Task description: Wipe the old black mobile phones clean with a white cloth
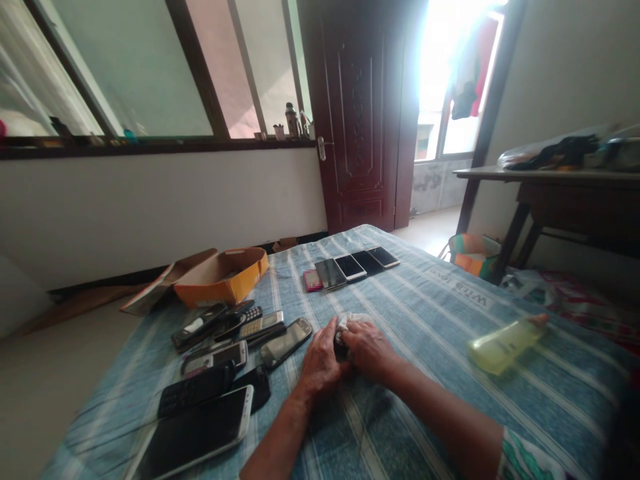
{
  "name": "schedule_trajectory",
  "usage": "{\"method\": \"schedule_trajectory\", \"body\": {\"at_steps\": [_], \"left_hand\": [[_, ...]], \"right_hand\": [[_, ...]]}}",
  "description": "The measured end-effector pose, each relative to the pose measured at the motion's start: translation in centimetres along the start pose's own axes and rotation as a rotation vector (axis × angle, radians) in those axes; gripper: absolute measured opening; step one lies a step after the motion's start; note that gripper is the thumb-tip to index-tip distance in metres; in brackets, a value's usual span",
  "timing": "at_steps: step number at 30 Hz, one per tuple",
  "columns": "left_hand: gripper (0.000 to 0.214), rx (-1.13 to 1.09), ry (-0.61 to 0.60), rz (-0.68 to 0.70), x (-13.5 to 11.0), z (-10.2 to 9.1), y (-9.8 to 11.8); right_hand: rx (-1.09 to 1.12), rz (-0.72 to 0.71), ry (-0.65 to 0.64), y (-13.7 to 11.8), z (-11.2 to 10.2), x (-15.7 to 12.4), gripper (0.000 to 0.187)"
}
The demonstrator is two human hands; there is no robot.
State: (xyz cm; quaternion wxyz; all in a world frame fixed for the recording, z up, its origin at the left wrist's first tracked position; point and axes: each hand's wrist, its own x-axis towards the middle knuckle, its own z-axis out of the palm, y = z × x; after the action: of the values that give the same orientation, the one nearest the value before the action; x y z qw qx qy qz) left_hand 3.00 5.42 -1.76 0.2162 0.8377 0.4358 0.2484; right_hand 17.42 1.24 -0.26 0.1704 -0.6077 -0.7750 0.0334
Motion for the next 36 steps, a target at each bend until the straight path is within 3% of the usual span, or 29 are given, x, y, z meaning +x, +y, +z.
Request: {"method": "schedule_trajectory", "body": {"at_steps": [6,14,19,24,30,36], "left_hand": [[0.101,-0.003,-0.149,0.050,1.4,-0.9,-0.1],[0.089,-0.035,-0.243,0.107,2.7,-1.7,-0.1],[0.088,-0.052,-0.195,0.109,2.6,-1.4,-0.1],[0.080,0.085,-0.061,0.077,1.6,-1.1,-0.3],[0.074,0.254,0.083,-0.067,-0.4,-1.2,-0.8],[0.072,0.274,0.157,-0.082,-1.0,-0.8,-0.6]], "right_hand": [[0.004,-0.019,-0.004,0.1,-0.3,-0.5,0.019],[-0.023,-0.025,0.045,1.0,-0.4,-4.0,0.019],[-0.037,0.010,0.012,0.5,-0.4,-3.5,0.019],[-0.030,0.016,-0.023,-0.7,-0.4,-1.2,0.020],[-0.025,-0.074,0.011,-2.0,0.7,1.0,0.018],[-0.028,-0.026,0.061,-0.3,0.5,0.3,0.023]]}}
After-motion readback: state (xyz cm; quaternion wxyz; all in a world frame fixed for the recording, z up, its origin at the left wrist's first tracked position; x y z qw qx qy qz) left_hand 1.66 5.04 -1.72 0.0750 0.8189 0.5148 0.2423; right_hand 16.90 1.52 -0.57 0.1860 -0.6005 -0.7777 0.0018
